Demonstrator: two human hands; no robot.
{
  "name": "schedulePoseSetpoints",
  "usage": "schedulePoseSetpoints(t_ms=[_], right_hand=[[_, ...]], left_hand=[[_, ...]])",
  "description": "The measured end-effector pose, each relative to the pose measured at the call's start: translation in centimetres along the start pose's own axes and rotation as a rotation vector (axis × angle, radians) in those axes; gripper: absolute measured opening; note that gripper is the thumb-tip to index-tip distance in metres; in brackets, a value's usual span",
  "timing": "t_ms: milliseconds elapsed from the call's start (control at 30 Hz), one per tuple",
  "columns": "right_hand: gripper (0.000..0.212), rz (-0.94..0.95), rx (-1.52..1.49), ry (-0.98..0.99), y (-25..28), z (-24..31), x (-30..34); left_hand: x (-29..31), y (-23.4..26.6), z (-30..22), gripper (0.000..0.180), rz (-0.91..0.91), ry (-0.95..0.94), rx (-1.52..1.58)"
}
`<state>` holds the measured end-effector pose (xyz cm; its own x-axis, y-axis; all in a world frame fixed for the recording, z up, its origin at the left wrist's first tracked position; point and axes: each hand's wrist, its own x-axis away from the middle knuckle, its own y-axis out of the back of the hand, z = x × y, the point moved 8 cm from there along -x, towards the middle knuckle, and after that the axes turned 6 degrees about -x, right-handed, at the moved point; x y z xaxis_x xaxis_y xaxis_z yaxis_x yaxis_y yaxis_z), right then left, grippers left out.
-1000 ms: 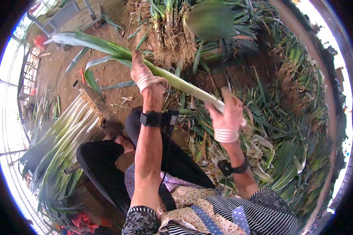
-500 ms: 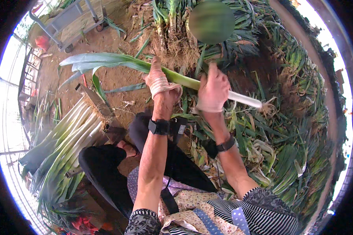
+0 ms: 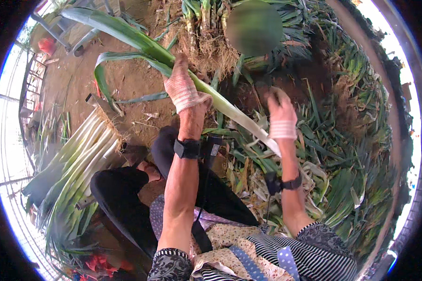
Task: The recorder is cleaning harvested leeks by peeling off the outer dirty layers and sorting them.
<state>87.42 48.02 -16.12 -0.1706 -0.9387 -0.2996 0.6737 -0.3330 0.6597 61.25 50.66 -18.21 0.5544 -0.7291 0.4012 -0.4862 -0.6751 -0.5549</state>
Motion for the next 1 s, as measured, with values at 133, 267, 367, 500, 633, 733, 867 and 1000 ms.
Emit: schedulePoseSetpoints(t_ms=[133, 267, 367, 500, 633, 733, 867, 1000], right_hand=[[0.038, -0.071, 0.105, 0.333, -2.1, 5.9, 2.8], [0.025, 0.078, 0.110, 0.031, -6.1, 6.0, 1.1], [0.023, 0.202, 0.078, -0.109, -9.5, 1.7, -1.3], [0.027, 0.467, 0.592, 0.144, -10.8, -5.6, -3.7], [0.027, 0.194, -0.359, -0.538, -6.3, -8.8, -2.1], [0.022, 0.166, -0.627, -0.697, -3.5, -6.1, 0.7], [0.021, 0.324, -0.558, -0.364, -2.7, -0.6, 2.1], [0.028, 0.449, -0.306, 0.342, -2.8, 4.7, 2.4]], left_hand=[[0.6, -0.3, 0.9, 0.033, 0.015, -0.003, -0.135], [0.4, -0.1, 2.2, 0.043, 0.047, 0.031, -0.119], [1.4, 0.4, 2.5, 0.040, 0.035, 0.083, -0.121], [0.7, 0.0, 1.6, 0.035, 0.106, 0.056, -0.021], [0.4, -0.3, 0.3, 0.026, 0.090, 0.049, -0.038], [1.0, -0.3, -0.1, 0.028, 0.039, 0.075, -0.056], [1.0, 0.0, -1.0, 0.028, 0.037, 0.033, -0.031], [1.4, -0.5, -1.2, 0.036, 0.135, 0.059, -0.110]])
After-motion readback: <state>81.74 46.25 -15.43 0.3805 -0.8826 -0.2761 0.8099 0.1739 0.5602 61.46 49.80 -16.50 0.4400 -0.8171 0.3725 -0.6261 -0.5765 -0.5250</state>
